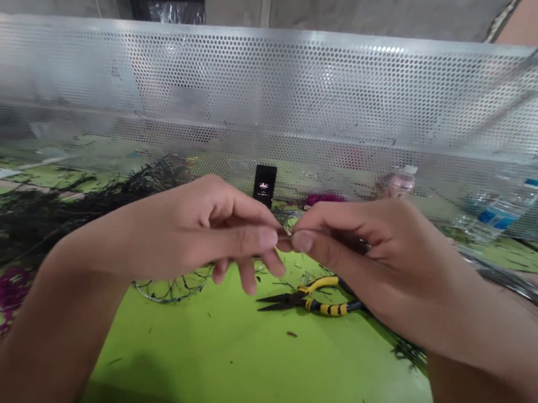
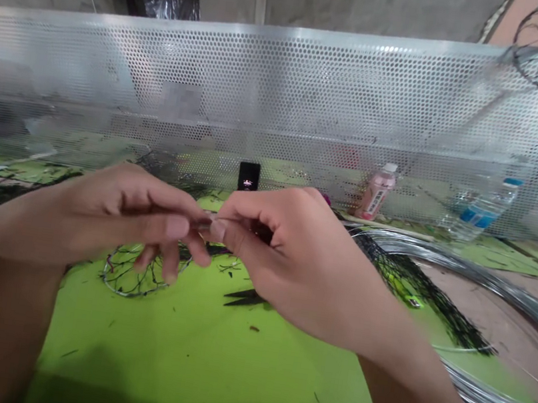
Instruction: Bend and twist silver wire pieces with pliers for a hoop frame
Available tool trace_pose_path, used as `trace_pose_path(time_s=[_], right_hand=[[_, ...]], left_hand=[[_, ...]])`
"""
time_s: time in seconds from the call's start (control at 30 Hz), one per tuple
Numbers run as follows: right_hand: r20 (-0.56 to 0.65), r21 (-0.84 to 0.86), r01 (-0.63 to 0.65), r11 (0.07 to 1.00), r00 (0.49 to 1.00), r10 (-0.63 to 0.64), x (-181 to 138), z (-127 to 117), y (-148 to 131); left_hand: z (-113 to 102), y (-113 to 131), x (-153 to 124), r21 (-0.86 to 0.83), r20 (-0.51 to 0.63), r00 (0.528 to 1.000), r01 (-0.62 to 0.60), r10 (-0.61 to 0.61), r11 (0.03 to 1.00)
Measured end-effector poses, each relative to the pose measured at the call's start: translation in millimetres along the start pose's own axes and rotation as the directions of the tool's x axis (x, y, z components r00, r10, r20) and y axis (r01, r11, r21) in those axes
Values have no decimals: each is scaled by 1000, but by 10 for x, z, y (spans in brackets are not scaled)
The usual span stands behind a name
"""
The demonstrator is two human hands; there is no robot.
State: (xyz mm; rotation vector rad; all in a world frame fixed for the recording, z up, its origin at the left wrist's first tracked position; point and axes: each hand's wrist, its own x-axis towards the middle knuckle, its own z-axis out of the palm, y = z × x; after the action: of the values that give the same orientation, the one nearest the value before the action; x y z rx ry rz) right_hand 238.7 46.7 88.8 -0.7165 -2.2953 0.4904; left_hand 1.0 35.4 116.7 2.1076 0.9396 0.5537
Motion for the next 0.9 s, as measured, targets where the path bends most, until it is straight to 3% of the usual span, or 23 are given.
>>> trace_pose_path(time_s=[0.13,0.3,0.47,0.9], right_hand=[[24,-49,23,999,999,-22,-13,6,-26],[71,-33,70,997,995,-68,-5,10,-44],[115,-8,3,1000,993,-2,-20,-1,-66],[59,-60,21,998,998,-18,-28,25,-97]], left_hand=[[-59,-5,13,-185,98,994,70,-52,980],[-84,-28,42,-170,178,982,87,-57,982],[-93,-62,81,-204,225,974,69,-22,977],[-109,-113,106,-286,257,965,117,-41,951]])
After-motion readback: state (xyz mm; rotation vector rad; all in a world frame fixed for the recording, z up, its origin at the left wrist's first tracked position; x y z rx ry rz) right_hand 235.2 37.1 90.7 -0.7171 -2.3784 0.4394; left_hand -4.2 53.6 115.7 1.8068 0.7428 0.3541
